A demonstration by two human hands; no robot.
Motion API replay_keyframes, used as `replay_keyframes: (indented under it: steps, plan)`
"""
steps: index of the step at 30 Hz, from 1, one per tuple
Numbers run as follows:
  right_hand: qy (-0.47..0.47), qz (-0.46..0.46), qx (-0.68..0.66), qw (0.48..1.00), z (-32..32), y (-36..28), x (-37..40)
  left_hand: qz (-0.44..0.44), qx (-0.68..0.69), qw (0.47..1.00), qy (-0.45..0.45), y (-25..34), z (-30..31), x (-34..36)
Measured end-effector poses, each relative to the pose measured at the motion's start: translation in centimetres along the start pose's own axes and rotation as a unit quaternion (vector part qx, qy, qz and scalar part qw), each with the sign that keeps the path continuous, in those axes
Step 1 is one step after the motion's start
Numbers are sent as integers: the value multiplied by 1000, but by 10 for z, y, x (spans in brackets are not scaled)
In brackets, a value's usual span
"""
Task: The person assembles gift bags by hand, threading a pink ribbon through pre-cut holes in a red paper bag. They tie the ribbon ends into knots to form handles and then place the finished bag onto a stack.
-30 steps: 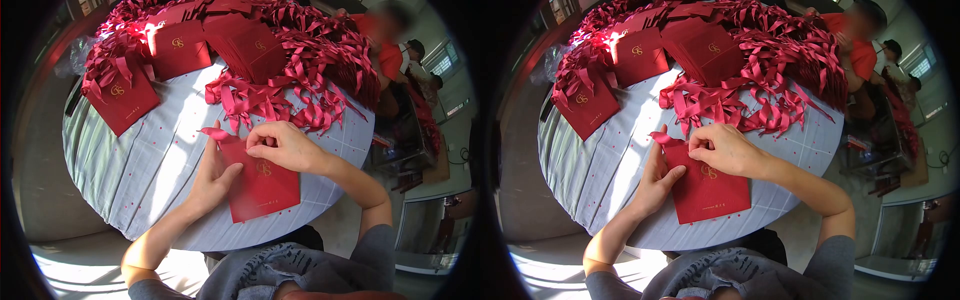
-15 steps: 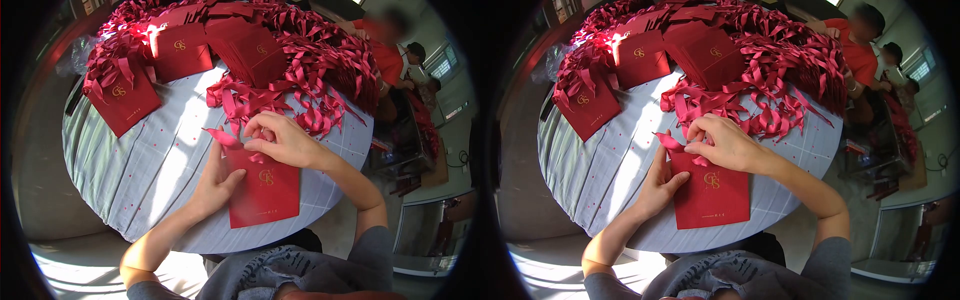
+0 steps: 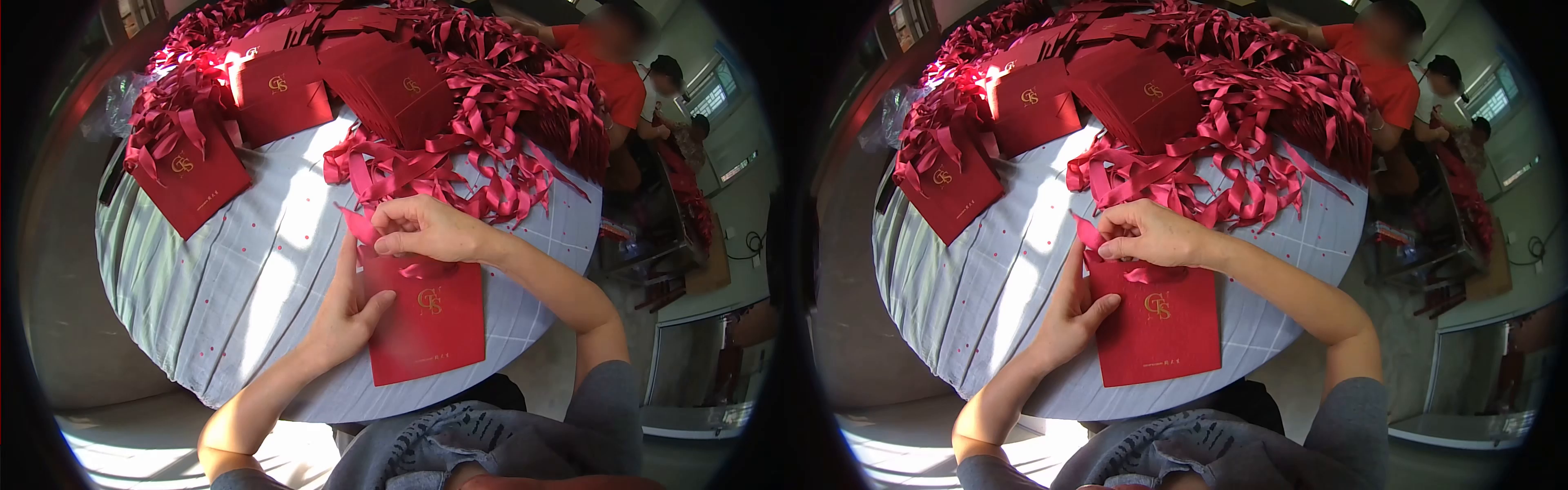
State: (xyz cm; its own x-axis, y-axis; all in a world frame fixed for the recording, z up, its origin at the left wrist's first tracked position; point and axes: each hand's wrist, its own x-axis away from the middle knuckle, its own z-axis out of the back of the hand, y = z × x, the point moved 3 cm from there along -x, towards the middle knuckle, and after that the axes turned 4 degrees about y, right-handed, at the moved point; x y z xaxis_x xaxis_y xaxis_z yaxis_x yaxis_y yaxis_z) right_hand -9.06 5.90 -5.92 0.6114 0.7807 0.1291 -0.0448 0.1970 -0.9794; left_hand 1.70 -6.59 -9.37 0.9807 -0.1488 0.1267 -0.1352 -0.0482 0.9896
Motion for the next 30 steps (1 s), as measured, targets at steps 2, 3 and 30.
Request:
replay_keyframes:
  steps: [2, 3, 30]
  plan:
    - [-1, 34, -38, 999, -1, 4, -2, -13, 3, 1000, -8, 2, -2, 2]
    - [-2, 26, -19, 999, -2, 1, -1, -26, 6, 1000, -15, 3, -3, 3]
    - [115, -109, -12, 987, 43, 17, 70, -46, 120, 991, 39, 12, -3, 0]
